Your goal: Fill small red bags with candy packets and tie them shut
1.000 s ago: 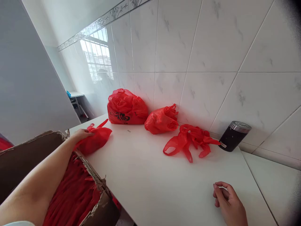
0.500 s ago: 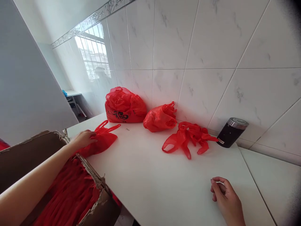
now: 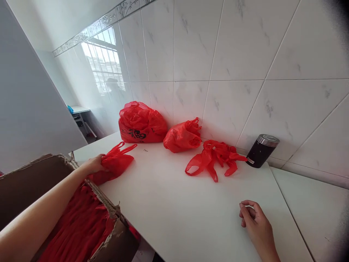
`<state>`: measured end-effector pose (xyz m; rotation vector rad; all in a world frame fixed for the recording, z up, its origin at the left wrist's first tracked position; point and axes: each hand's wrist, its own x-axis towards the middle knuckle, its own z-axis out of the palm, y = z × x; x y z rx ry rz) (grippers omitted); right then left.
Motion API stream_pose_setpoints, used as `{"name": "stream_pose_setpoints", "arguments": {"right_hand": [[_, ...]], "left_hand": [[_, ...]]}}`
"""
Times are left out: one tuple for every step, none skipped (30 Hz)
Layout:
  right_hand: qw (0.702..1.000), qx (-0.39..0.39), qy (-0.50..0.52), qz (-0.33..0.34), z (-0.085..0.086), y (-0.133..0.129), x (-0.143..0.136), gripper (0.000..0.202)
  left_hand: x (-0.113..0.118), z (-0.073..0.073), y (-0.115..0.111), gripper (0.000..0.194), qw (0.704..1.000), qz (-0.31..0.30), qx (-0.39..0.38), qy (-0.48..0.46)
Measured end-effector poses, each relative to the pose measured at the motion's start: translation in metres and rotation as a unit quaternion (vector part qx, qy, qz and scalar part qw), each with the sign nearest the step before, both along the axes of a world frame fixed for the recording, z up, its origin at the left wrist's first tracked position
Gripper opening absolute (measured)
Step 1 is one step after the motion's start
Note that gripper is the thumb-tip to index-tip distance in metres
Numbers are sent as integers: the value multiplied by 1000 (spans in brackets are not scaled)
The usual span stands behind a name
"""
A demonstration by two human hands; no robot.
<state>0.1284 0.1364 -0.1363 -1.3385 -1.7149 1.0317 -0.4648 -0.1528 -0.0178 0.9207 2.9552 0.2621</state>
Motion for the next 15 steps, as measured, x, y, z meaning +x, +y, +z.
{"name": "stream_pose_setpoints", "arguments": {"right_hand": [[1000, 4, 0, 1, 0, 0, 0, 41], [1000, 7, -1, 2, 1, -1, 0, 39], [1000, 10, -2, 2, 1, -1, 0, 38], [1000, 14, -3, 3, 2, -2, 0, 37], [1000, 17, -3, 3, 3, -2, 0, 36], [1000, 18, -4, 3, 3, -3, 0, 36], [1000, 19, -4, 3, 4, -3, 0, 36], [1000, 19, -4, 2, 5, -4, 0, 36], [1000, 18, -6, 1, 5, -4, -1, 36], [1000, 16, -9, -1, 6, -5, -1, 35], [1000, 14, -11, -2, 7, -5, -1, 35], [1000, 13, -12, -1, 7, -5, -1, 35], [1000, 13, -12, 0, 7, -5, -1, 35], [1000, 12, -10, 0, 7, -5, -1, 36], [1000, 11, -7, 0, 7, -5, -1, 36]], "left_hand": [[1, 0, 0, 33, 1000, 5, -18, -1], [1, 1, 0, 33, 999, 14, -33, 1], [3, 2, 0, 33, 999, 24, -43, 6], [4, 3, 0, 34, 998, 32, -49, 10], [6, 4, 0, 35, 998, 36, -52, 10], [8, 5, 1, 35, 998, 32, -56, 2], [9, 6, 1, 34, 998, 23, -60, -15], [10, 9, 1, 33, 997, 10, -64, -39], [11, 11, 1, 31, 996, -4, -66, -66], [11, 15, 1, 30, 994, -15, -65, -89], [11, 19, 0, 30, 993, -22, -59, -103], [11, 22, 0, 31, 993, -25, -45, -106], [12, 24, 0, 34, 994, -27, -25, -100], [12, 24, 1, 36, 996, -28, 0, -86], [14, 22, 3, 38, 997, -30, 27, -73]]}}
